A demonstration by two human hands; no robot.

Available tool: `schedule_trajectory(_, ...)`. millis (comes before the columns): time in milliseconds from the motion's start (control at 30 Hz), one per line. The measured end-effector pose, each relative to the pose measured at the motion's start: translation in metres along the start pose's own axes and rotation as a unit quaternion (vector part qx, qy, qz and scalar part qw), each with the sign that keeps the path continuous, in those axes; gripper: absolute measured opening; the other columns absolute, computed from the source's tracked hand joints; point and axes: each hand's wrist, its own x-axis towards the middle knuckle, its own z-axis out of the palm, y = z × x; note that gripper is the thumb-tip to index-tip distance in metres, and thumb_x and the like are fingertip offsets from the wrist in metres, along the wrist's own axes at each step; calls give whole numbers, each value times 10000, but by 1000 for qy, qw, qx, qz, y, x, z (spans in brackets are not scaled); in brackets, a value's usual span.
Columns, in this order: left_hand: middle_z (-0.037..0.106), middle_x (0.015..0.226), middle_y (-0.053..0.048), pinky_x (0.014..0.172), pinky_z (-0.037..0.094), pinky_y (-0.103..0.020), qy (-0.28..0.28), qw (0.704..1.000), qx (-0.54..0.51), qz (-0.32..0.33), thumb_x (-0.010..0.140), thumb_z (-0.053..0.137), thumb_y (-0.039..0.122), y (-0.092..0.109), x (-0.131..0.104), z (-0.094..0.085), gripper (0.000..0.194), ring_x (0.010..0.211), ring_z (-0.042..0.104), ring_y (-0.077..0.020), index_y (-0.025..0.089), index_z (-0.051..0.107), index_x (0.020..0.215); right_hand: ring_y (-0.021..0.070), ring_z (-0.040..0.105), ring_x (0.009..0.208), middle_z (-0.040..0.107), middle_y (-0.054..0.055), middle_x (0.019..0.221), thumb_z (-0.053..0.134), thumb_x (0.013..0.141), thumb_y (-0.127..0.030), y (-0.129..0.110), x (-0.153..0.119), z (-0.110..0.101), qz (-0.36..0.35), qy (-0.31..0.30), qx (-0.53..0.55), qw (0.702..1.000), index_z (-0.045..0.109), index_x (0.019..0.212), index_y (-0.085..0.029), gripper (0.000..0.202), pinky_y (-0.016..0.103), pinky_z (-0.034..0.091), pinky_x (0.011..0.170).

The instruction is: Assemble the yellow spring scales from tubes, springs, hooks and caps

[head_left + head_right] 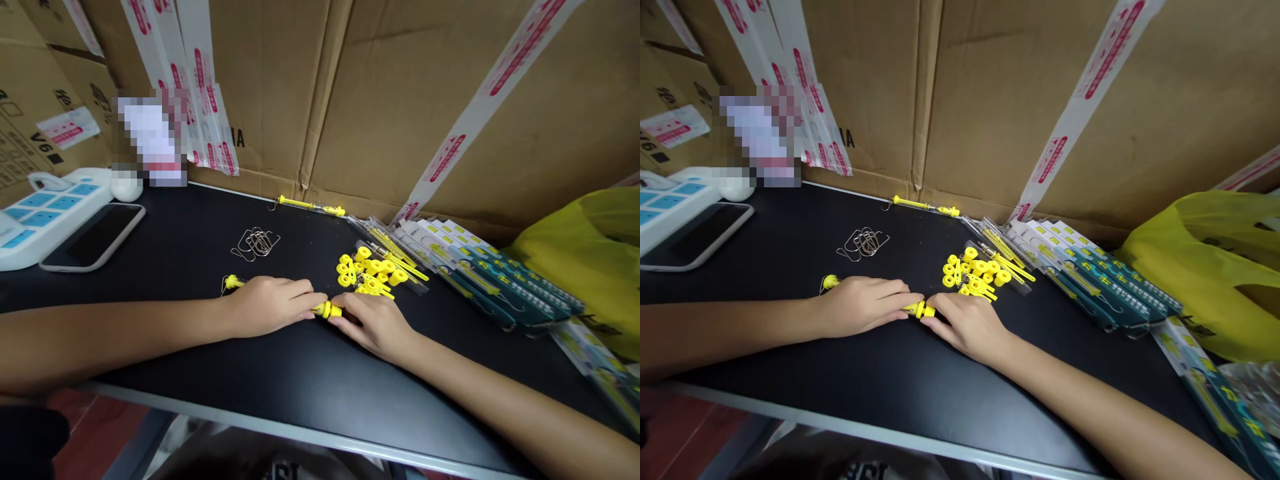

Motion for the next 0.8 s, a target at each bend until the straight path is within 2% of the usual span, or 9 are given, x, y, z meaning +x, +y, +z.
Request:
schedule_trajectory(200,608,877,12,583,432,-218,-3,1000,8,-1,965,366,334,0,-1,0,275,700,611,-106,201,524,1147,87,517,495,598,-17,659,457,919,-228,3,-4,6,-40,48,19,998,482,949,-194,51,195,360,498)
schedule_trajectory(267,610,890,11,590,435,-220,1,1000,4,-2,965,364,336,0,-1,1,279,714,614,-108,201,522,1151,90,516,484,579,-27,630,488,909,-294,3,-4,5,-28,50,15,998,473,958,-186,119,197,350,485)
schedule_trajectory(333,608,899,11,597,438,-222,0,1000,0,-1,965,366,334,0,-1,1,276,732,615,-112,202,520,1153,101,519,477,571,-26,614,502,891,-420,1,-3,2,-1,38,8,999,471,986,-167,272,205,340,471)
schedule_trajectory(400,606,899,14,597,438,-226,-3,1000,2,1,964,369,330,0,0,1,272,735,614,-113,206,519,1154,116,540,506,593,-2,642,428,912,-476,0,-1,0,15,7,3,1000,487,980,-159,329,215,343,480)
schedule_trajectory(533,600,874,21,578,428,-226,-7,1000,7,-2,966,363,334,0,0,1,271,705,608,-107,214,522,1150,126,576,570,619,31,677,284,976,-377,-1,2,-1,7,-33,-7,999,533,850,-170,347,221,351,519)
schedule_trajectory(700,606,905,15,601,436,-226,-2,1000,-1,-4,966,365,328,0,-2,1,275,736,614,-109,203,512,1162,104,543,514,610,9,641,407,945,-383,1,-1,2,1,5,4,1000,549,914,-160,267,206,351,501)
schedule_trajectory(800,604,893,19,599,434,-231,-6,1000,3,-3,963,371,325,0,-2,1,266,728,611,-114,208,518,1151,85,510,478,595,-14,625,460,928,-336,2,-2,4,-8,30,16,999,536,943,-170,183,193,349,493)
